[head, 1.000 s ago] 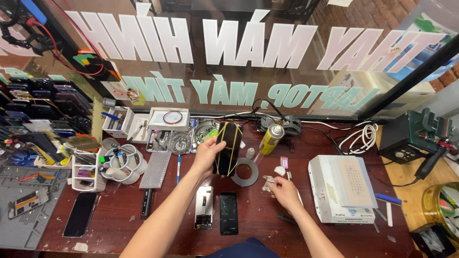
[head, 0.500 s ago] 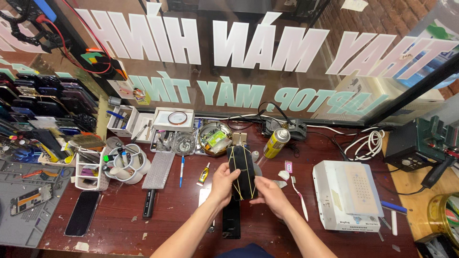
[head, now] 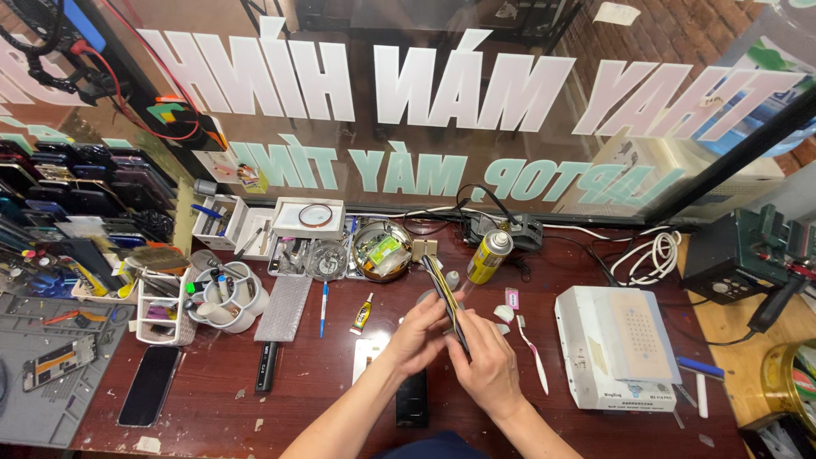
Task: The person handles a disassembled smartphone, reassembles the back cover, and secures it with rubber bands. They then apply adhesive along the edges and press the cover into place. The work occurs at a cluttered electronics repair bench with tools and spare parts visible.
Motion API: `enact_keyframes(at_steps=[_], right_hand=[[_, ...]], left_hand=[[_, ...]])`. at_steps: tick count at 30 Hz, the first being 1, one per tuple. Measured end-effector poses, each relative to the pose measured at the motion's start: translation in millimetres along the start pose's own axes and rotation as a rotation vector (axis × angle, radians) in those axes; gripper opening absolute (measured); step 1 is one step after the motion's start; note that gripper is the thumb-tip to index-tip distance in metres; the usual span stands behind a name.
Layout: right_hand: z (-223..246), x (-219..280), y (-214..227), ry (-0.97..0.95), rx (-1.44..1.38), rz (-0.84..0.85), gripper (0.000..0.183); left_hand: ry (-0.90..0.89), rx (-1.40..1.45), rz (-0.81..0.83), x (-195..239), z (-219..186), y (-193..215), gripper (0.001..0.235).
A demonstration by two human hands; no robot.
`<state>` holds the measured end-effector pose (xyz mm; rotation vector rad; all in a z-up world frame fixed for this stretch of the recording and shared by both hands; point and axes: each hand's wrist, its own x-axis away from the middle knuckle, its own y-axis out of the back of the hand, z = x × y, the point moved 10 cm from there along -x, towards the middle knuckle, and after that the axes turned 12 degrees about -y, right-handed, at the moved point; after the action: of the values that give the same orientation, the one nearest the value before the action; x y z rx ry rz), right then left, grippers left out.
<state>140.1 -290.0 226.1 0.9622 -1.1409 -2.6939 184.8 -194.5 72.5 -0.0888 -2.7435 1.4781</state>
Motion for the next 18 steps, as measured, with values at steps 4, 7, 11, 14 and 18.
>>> enact_keyframes(at_steps=[4, 7, 11, 14, 18], right_hand=[[-4, 1, -1, -0.031, 0.068, 0.016, 0.048], [-2, 3, -1, -0.027, 0.085, -0.01, 0.048], [6, 4, 1, 0.035, 0.082, 0.029, 0.052], [20, 6, 12, 0.179, -0.006, 0.044, 0.055], [28, 7, 25, 0.259, 0.078, -0.024, 0.049]], left_hand=[[0.049, 0.001, -0.058, 1, 8, 2, 0.047], [0.045, 0.03, -0.032, 0, 8, -1, 0.048], [0.063, 0.322, 0.08, -2, 8, -19, 0.055], [0.107, 0.457, 0.109, 5, -1, -24, 0.068], [0.099, 0.432, 0.15, 9, -9, -33, 0.075]])
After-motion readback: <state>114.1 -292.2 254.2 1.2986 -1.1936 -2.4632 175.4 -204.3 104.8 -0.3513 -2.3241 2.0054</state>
